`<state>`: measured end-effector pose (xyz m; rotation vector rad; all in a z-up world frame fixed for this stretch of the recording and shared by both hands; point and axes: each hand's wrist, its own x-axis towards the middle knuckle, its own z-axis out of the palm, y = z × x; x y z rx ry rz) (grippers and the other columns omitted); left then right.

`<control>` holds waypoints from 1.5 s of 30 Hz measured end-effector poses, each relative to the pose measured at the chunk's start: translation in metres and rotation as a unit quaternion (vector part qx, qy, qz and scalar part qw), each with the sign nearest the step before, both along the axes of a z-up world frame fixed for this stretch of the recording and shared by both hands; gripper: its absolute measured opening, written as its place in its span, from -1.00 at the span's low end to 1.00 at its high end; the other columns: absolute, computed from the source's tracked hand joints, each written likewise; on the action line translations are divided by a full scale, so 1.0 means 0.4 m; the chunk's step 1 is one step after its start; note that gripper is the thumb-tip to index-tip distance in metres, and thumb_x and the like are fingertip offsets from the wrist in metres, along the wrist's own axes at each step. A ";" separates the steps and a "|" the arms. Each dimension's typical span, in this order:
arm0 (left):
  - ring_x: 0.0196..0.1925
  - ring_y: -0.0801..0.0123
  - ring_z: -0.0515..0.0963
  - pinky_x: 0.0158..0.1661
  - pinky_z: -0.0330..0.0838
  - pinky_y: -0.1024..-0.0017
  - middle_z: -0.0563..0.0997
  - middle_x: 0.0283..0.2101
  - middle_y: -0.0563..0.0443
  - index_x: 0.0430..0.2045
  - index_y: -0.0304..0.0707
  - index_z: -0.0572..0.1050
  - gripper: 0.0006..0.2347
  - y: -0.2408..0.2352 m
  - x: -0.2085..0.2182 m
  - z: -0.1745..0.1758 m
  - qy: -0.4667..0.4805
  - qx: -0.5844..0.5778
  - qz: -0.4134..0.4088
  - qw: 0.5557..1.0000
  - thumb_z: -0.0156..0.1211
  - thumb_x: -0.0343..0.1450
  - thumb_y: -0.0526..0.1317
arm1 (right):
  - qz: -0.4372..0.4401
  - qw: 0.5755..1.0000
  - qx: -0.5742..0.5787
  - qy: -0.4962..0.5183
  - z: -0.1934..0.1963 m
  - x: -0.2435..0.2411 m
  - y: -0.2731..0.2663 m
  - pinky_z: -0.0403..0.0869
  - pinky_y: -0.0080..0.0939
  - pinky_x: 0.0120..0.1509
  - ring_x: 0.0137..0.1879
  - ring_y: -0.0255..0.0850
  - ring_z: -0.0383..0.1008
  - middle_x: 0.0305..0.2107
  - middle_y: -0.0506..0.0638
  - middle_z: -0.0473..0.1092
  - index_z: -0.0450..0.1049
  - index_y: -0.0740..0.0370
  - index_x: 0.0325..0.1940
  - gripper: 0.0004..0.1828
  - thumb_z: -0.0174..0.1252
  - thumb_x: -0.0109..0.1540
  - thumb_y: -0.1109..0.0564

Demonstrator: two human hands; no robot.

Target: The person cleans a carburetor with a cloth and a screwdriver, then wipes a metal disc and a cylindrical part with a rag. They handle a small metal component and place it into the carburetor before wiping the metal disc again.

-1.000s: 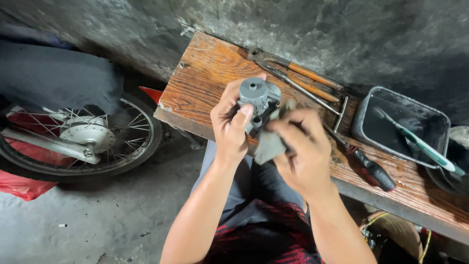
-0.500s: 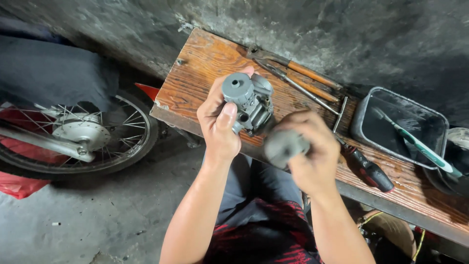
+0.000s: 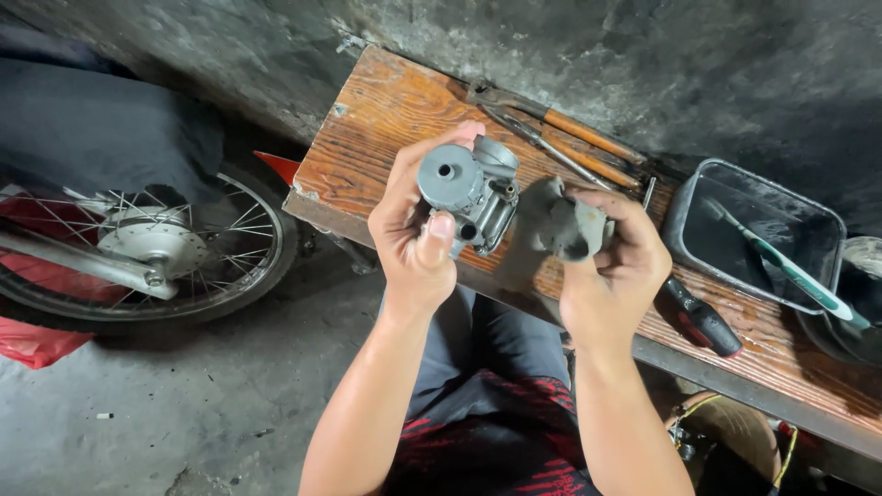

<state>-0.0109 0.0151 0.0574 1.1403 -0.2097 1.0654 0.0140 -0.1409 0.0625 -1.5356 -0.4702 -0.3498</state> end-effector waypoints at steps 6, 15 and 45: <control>0.19 0.24 0.59 0.20 0.47 0.23 0.60 0.10 -0.12 -0.11 -0.35 0.59 -0.65 -0.027 0.009 0.008 0.048 -0.050 0.056 0.996 0.16 0.54 0.03 | 0.012 0.973 -0.131 -0.191 0.034 -0.038 0.056 0.53 0.11 0.13 0.05 0.20 0.60 -0.03 0.32 0.52 0.64 0.33 -0.08 -0.81 0.33 0.27 0.18; -0.36 0.41 0.41 -0.32 0.43 0.36 0.47 -0.37 -0.05 -0.12 -0.45 0.53 -0.68 0.002 0.007 0.039 0.073 -0.186 -0.036 0.979 0.07 0.53 -0.08 | 0.030 1.000 0.004 0.006 0.025 -0.024 0.040 0.61 -0.15 0.00 -0.06 -0.09 0.61 -0.23 0.20 0.49 0.27 0.35 -0.07 -0.77 0.04 0.29 0.15; 0.00 0.29 0.48 0.05 0.43 0.24 0.36 -0.12 -0.04 -0.07 -0.36 0.57 -0.55 0.059 0.192 -0.029 0.305 0.093 -0.062 0.946 0.22 0.47 0.12 | -0.034 0.922 -0.384 -0.041 0.070 0.157 0.073 0.38 0.44 0.31 0.31 0.52 0.29 0.21 0.49 0.15 0.12 0.57 0.47 -0.25 0.18 0.23 0.28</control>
